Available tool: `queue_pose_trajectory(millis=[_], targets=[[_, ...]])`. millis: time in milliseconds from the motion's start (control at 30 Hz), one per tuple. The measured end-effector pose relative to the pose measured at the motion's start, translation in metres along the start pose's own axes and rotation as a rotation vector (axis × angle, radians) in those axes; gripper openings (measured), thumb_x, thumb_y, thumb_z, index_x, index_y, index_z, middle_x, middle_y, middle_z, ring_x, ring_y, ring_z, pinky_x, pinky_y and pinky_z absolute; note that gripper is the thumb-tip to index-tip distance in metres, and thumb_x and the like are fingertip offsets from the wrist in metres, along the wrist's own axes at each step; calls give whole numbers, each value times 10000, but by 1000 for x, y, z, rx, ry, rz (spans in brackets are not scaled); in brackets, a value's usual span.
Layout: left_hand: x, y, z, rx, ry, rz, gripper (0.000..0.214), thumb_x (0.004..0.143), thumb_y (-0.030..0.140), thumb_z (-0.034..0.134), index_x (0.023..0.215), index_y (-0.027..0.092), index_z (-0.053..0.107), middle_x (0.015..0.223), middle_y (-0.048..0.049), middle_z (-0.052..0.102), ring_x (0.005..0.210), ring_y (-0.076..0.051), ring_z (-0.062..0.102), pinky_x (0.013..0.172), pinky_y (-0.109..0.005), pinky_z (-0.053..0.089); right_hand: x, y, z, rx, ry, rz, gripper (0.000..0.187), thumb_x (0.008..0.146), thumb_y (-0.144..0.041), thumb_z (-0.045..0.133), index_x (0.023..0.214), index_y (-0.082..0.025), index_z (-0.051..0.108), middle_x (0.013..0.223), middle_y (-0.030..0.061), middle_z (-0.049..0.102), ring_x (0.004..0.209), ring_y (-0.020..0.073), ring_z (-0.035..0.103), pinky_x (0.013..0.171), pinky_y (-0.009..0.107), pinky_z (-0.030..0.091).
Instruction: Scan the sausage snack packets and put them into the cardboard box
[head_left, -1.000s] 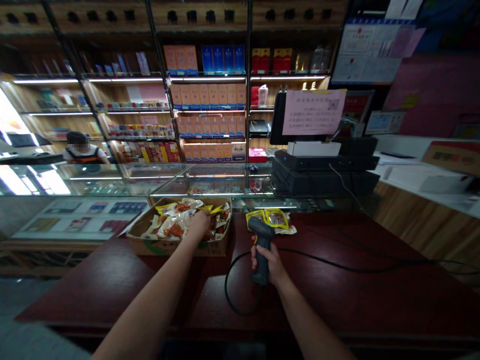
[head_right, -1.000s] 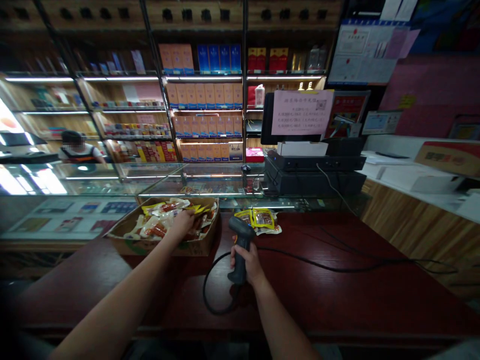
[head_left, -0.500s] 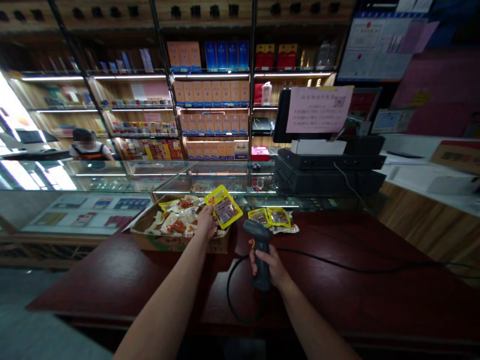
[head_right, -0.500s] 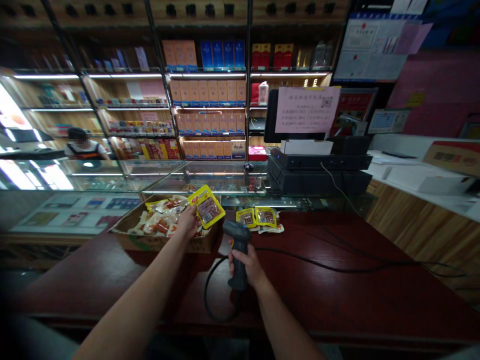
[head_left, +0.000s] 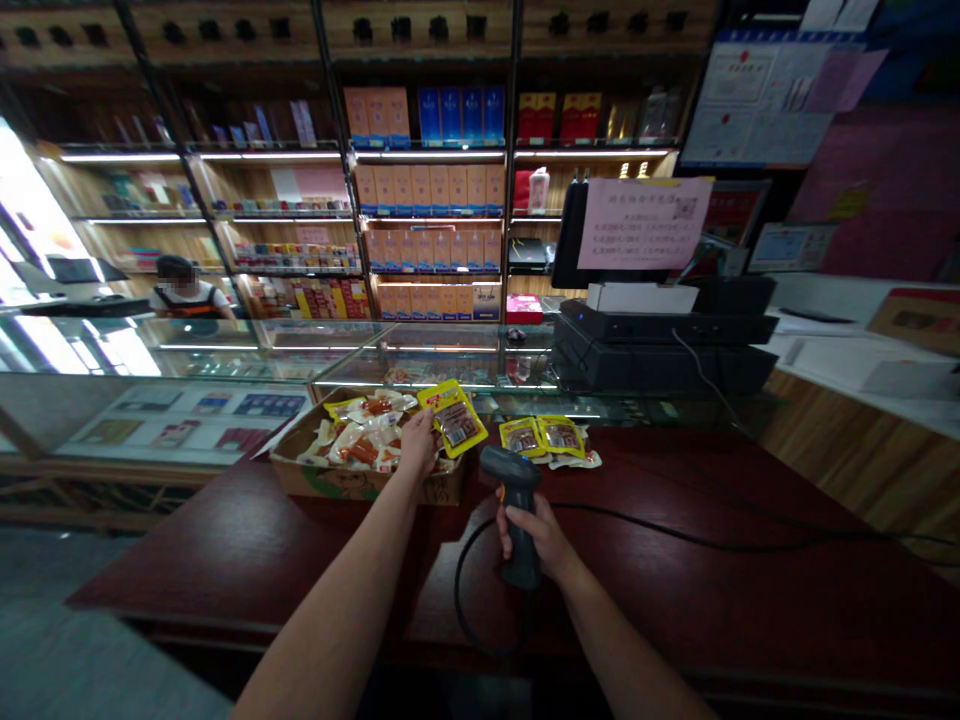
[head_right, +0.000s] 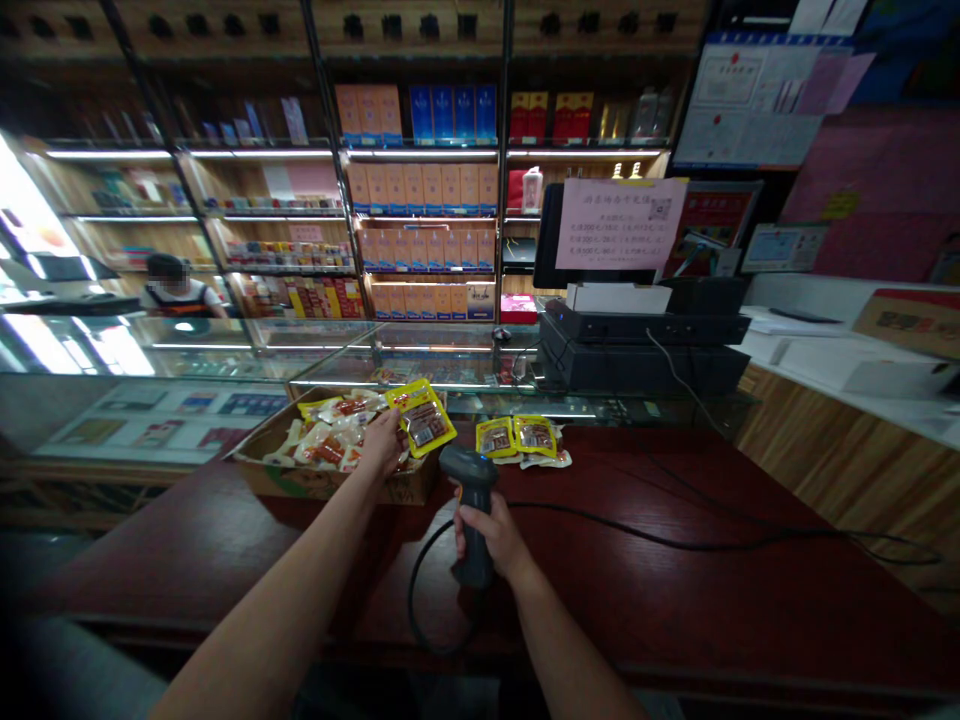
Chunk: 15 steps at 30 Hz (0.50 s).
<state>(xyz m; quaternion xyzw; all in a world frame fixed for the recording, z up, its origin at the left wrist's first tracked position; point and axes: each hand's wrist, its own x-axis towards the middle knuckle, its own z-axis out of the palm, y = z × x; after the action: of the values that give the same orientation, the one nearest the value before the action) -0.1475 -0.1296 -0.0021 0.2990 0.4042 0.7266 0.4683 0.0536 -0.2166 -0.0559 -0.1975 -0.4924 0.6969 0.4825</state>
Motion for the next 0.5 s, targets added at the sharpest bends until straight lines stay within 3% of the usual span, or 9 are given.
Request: queue_pose_trajectory(millis=[167,367,500], targets=[[0,-1,0,-11,-4,20,226,733,366,616,797,170,523,628,6,611,548,-122,595,538,-243,472,-1,0,2,-2,2,0,318,728,-341,673,951,-161,534,583,-31,603,374,100,535,362,197,440],[1,0,0,0,8,17,185,740,319,597,724,159,505,453,84,452,316,-35,330,348,-145,273,1,3,1,25,17,6,358,707,-343,686,971,-149,542,581,-26,605,372,100,529,365,210,454],[7,3,-1,-4,29,-60,71,724,203,562,739,142,530,476,58,495,352,-58,421,383,-166,360,4,-4,-5,24,103,17,360,689,-341,691,953,-145,546,553,-29,601,363,104,525,352,211,449]])
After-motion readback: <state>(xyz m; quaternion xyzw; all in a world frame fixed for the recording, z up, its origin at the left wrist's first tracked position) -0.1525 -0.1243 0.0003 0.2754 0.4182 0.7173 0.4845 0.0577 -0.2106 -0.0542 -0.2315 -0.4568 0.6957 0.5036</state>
